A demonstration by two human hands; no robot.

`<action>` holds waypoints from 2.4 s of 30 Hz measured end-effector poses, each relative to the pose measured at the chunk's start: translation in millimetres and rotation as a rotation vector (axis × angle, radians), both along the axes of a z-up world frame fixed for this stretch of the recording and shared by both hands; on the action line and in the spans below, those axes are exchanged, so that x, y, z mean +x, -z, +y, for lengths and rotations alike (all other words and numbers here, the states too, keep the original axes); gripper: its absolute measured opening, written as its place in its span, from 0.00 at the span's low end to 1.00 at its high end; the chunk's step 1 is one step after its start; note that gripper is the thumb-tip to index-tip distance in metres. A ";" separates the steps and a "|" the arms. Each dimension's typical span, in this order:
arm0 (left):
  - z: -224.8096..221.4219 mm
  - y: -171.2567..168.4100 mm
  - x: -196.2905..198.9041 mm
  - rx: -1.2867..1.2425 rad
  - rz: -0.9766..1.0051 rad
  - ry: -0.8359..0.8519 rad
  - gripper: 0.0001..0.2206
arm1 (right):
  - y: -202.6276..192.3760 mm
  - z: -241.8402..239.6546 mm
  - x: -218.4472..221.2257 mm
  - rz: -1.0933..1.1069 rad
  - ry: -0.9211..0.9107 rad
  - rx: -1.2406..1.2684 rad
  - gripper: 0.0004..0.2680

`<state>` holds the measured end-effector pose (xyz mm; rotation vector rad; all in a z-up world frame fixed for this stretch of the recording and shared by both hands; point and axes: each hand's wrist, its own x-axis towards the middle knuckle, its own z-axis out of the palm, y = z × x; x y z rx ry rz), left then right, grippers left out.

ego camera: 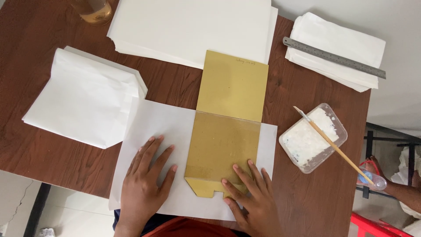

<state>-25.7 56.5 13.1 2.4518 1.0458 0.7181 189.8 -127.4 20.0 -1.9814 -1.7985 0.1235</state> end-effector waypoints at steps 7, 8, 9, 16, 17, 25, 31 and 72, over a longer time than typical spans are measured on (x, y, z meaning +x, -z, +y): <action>0.6 -0.8 0.0 0.001 -0.003 0.000 0.18 | 1.6 0.5 -0.2 -0.016 0.009 0.004 0.13; 0.7 -1.4 0.2 0.001 -0.002 0.001 0.18 | 0.9 0.6 0.0 -0.005 0.008 -0.003 0.13; 0.3 -0.9 0.1 0.000 -0.002 0.001 0.18 | 1.6 0.5 0.3 -0.004 0.009 -0.004 0.13; 1.0 -0.6 0.3 0.002 -0.006 0.004 0.18 | 4.3 -0.1 1.4 -0.056 -0.003 0.012 0.14; 0.9 -0.8 0.4 0.007 -0.003 0.004 0.18 | 4.1 0.0 1.1 -0.060 0.003 0.014 0.14; -1.0 -6.6 -1.8 0.051 -0.143 -0.010 0.10 | -0.9 2.3 -0.2 -0.024 0.011 0.007 0.14; -35.6 17.0 -49.4 0.233 -0.360 -0.479 0.11 | -6.2 -1.0 -0.9 0.058 0.023 -0.076 0.15; -18.8 2.8 -7.5 0.150 0.072 0.077 0.27 | -5.9 3.7 -2.3 0.140 0.028 -0.027 0.19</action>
